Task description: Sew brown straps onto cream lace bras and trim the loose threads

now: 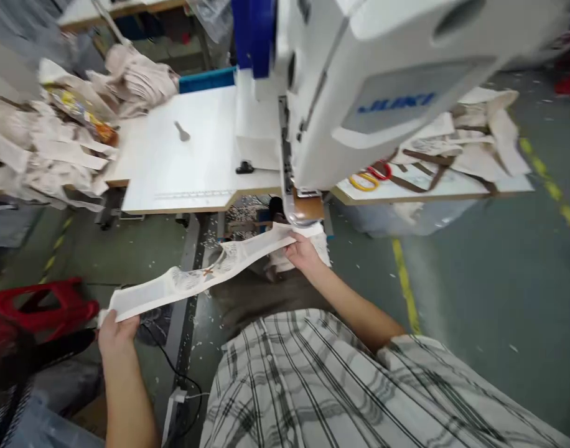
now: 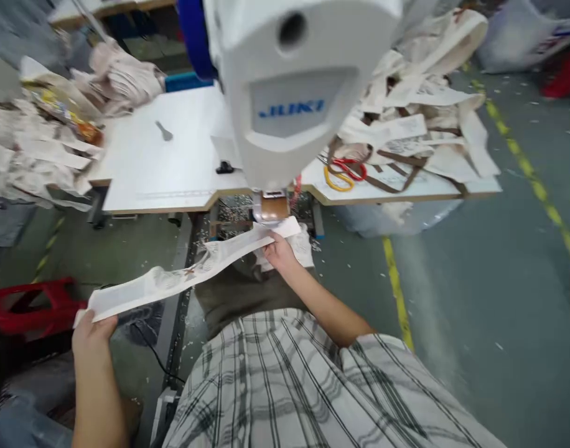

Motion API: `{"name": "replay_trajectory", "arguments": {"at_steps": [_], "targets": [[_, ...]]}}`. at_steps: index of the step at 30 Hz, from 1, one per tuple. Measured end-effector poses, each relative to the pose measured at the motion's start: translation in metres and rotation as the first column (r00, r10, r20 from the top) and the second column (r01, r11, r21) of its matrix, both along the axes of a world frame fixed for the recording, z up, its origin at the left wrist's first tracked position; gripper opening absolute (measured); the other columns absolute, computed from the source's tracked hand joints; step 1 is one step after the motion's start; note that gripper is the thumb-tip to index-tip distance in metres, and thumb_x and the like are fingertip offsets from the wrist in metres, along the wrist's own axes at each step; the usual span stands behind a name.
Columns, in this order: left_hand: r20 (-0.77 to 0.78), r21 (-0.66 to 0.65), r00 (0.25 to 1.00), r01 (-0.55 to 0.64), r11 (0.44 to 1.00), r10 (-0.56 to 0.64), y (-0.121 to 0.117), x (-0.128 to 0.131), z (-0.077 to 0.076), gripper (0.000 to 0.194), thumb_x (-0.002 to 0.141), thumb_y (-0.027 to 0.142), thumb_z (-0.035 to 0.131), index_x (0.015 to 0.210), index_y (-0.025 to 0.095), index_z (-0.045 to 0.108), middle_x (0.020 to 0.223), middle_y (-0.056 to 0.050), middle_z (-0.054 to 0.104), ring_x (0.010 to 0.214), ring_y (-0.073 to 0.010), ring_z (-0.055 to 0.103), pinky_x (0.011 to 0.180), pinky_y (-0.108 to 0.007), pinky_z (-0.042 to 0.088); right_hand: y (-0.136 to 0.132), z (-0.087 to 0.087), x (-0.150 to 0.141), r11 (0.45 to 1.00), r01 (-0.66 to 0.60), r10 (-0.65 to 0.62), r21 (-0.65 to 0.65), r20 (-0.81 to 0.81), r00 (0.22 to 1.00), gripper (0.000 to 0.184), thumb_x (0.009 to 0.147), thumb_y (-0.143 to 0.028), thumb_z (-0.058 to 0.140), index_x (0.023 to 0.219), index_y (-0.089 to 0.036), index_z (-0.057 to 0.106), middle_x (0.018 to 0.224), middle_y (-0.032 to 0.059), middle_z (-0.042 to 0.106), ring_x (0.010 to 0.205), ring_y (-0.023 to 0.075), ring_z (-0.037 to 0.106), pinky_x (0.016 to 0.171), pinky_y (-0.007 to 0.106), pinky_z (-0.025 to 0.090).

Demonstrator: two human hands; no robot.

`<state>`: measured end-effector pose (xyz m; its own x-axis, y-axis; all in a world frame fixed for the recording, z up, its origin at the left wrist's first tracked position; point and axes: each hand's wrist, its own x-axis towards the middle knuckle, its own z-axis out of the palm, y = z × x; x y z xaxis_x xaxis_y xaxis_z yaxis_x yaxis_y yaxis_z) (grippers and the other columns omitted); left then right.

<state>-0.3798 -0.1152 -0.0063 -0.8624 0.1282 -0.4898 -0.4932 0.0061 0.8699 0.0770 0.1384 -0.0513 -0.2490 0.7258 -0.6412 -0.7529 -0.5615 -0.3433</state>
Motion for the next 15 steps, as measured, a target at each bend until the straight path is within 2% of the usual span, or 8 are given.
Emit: {"name": "replay_trajectory", "arguments": {"at_steps": [2, 4, 6, 8, 11, 13, 15], "targets": [[0.029, -0.104, 0.997, 0.069, 0.992, -0.066, 0.010, 0.023, -0.028, 0.030, 0.075, 0.013, 0.060, 0.104, 0.017, 0.063, 0.111, -0.010, 0.076, 0.124, -0.0258, 0.066, 0.111, -0.049, 0.048, -0.003, -0.013, 0.040, 0.999, 0.051, -0.052, 0.012, 0.064, 0.997, 0.024, 0.080, -0.003, 0.053, 0.094, -0.020, 0.063, 0.076, -0.0026, 0.077, 0.069, 0.0107, 0.074, 0.066, 0.016, 0.063], [0.055, -0.131, 0.992, 0.121, 0.984, -0.115, 0.022, 0.046, -0.042, 0.025, 0.071, 0.011, 0.061, 0.094, 0.019, 0.060, 0.107, -0.007, 0.076, 0.121, -0.0243, 0.067, 0.107, -0.044, 0.052, -0.004, -0.015, 0.072, 0.997, 0.065, -0.069, 0.045, 0.102, 0.992, 0.025, 0.077, -0.004, 0.053, 0.095, -0.018, 0.064, 0.086, 0.0014, 0.079, 0.077, 0.0126, 0.076, 0.071, 0.018, 0.064], [0.043, -0.136, 0.983, 0.180, 0.974, -0.176, 0.032, 0.066, -0.048, 0.020, 0.071, 0.010, 0.058, 0.088, 0.021, 0.058, 0.098, -0.003, 0.077, 0.112, -0.0212, 0.071, 0.094, -0.038, 0.060, -0.007, -0.012, 0.096, 0.995, 0.059, -0.069, 0.081, 0.129, 0.989, 0.023, 0.074, -0.005, 0.054, 0.091, -0.017, 0.065, 0.092, 0.0045, 0.079, 0.080, 0.0146, 0.076, 0.072, 0.021, 0.065], [0.001, -0.139, 0.971, 0.236, 0.962, -0.238, 0.037, 0.083, -0.047, 0.020, 0.073, 0.009, 0.056, 0.087, 0.022, 0.061, 0.088, 0.002, 0.076, 0.097, -0.0183, 0.074, 0.077, -0.031, 0.065, -0.011, -0.006, 0.115, 0.991, 0.061, -0.079, 0.117, 0.156, 0.985, 0.020, 0.071, -0.006, 0.055, 0.085, -0.018, 0.065, 0.098, 0.0045, 0.079, 0.082, 0.0149, 0.075, 0.073, 0.022, 0.065], [-0.110, -0.193, 0.952, 0.261, 0.946, -0.285, 0.033, 0.103, -0.025, 0.034, 0.070, 0.004, 0.054, 0.091, 0.025, 0.070, 0.078, 0.009, 0.072, 0.069, -0.0102, 0.069, 0.052, -0.015, 0.058, -0.020, 0.013, 0.141, 0.979, 0.063, -0.104, 0.195, 0.212, 0.972, 0.018, 0.069, -0.008, 0.059, 0.082, -0.019, 0.065, 0.111, 0.0021, 0.077, 0.087, 0.0143, 0.074, 0.073, 0.021, 0.064], [-0.242, -0.241, 0.919, 0.253, 0.937, -0.310, 0.022, 0.114, 0.004, 0.045, 0.066, 0.003, 0.056, 0.096, 0.031, 0.074, 0.074, 0.013, 0.068, 0.056, -0.0046, 0.061, 0.044, -0.008, 0.051, -0.029, 0.037, 0.160, 0.943, 0.008, -0.120, 0.332, 0.317, 0.941, 0.017, 0.068, -0.012, 0.063, 0.082, -0.019, 0.068, 0.118, 0.0023, 0.076, 0.084, 0.0138, 0.073, 0.063, 0.019, 0.062], [-0.335, -0.267, 0.865, 0.293, 0.918, -0.373, 0.012, 0.123, 0.039, 0.049, 0.065, 0.005, 0.058, 0.100, 0.034, 0.075, 0.067, 0.013, 0.063, 0.050, -0.0034, 0.055, 0.043, -0.008, 0.050, -0.038, 0.067, 0.180, 0.874, -0.081, -0.151, 0.479, 0.428, 0.891, 0.013, 0.066, -0.018, 0.067, 0.079, -0.018, 0.068, 0.121, 0.0051, 0.075, 0.074, 0.0136, 0.071, 0.049, 0.018, 0.056]]}}
